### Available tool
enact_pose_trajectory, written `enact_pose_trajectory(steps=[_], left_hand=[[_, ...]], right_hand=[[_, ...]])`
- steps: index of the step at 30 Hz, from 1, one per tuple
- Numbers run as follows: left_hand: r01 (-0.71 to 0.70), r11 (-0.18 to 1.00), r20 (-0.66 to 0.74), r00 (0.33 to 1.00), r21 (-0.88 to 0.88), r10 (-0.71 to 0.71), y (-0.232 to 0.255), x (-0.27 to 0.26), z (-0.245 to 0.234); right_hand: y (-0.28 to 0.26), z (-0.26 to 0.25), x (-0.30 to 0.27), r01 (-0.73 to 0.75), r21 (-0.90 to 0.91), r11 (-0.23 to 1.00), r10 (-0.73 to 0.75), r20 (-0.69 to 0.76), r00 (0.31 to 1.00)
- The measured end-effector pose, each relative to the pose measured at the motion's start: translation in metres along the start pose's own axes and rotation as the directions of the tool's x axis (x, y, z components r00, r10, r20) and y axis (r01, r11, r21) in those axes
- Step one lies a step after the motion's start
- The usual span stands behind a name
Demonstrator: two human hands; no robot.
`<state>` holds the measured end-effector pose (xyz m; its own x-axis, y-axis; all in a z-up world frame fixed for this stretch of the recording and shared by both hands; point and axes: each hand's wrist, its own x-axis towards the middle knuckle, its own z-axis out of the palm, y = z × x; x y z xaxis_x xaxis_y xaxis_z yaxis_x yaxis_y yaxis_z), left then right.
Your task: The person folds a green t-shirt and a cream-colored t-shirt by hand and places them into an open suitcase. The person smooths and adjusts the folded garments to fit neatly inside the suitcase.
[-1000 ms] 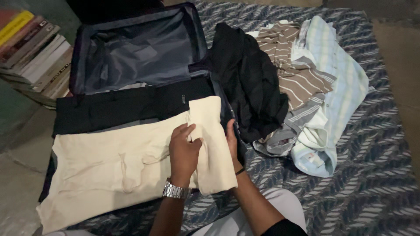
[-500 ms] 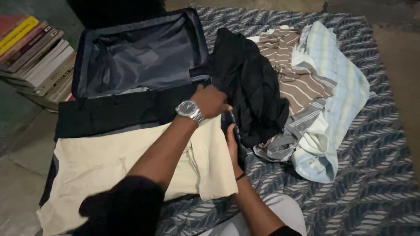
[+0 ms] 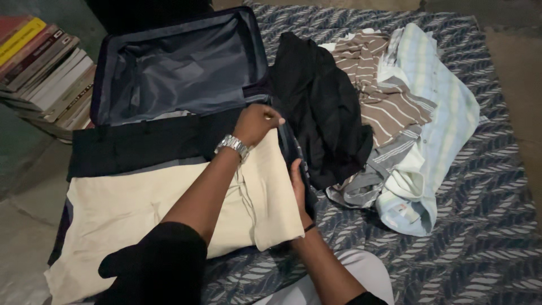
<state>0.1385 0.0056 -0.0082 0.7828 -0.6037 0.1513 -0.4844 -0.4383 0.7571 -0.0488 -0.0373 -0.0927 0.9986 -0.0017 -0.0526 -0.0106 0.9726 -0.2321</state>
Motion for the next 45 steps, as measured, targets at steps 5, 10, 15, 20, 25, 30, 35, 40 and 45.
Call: enact_pose_trajectory(steps=[5,10,15,20,25,30,35,40,45], left_hand=[[-0.082,0.984,0.233,0.965,-0.156,0.117,-0.003,0.003,-0.01],[0.035,0.962,0.433,0.897,-0.269,0.089,0.006,0.007,-0.027],[0.027,0.969,0.506,0.856,-0.244,0.104,0.012,0.003,-0.033],[0.024,0.951,0.505,0.851,-0.31,0.143,0.007,0.0,-0.032],[-0.002,0.965,0.503,0.853,-0.263,0.139,0.006,-0.003,-0.025],[-0.059,0.987,0.595,0.792,-0.152,0.139,0.01,-0.002,-0.027],[-0.216,0.964,0.607,0.749,-0.155,0.266,0.007,-0.006,-0.022],[-0.152,0.969,0.618,0.749,-0.194,0.241,0.003,-0.018,-0.013],[-0.212,0.946,0.625,0.712,-0.243,0.32,0.006,-0.03,0.007]], right_hand=[[-0.003,0.014,-0.006,-0.033,-0.01,0.999,0.033,0.031,0.999],[-0.026,0.032,-0.023,-0.169,-0.081,0.982,0.167,-0.032,0.985],[-0.049,0.043,-0.035,-0.142,-0.763,0.63,-0.007,-0.189,0.982],[-0.061,0.057,-0.048,0.021,-0.979,0.204,-0.149,-0.009,0.989],[-0.076,0.067,-0.064,0.067,-0.997,0.035,0.099,0.07,0.993],[-0.082,0.07,-0.072,0.019,-0.996,0.083,0.135,0.03,0.99],[-0.078,0.072,-0.08,-0.012,-0.993,0.12,0.092,-0.001,0.996],[-0.068,0.069,-0.09,-0.066,-0.965,0.253,0.024,-0.062,0.998],[-0.064,0.052,-0.122,-0.082,-0.957,0.279,-0.023,-0.092,0.996]])
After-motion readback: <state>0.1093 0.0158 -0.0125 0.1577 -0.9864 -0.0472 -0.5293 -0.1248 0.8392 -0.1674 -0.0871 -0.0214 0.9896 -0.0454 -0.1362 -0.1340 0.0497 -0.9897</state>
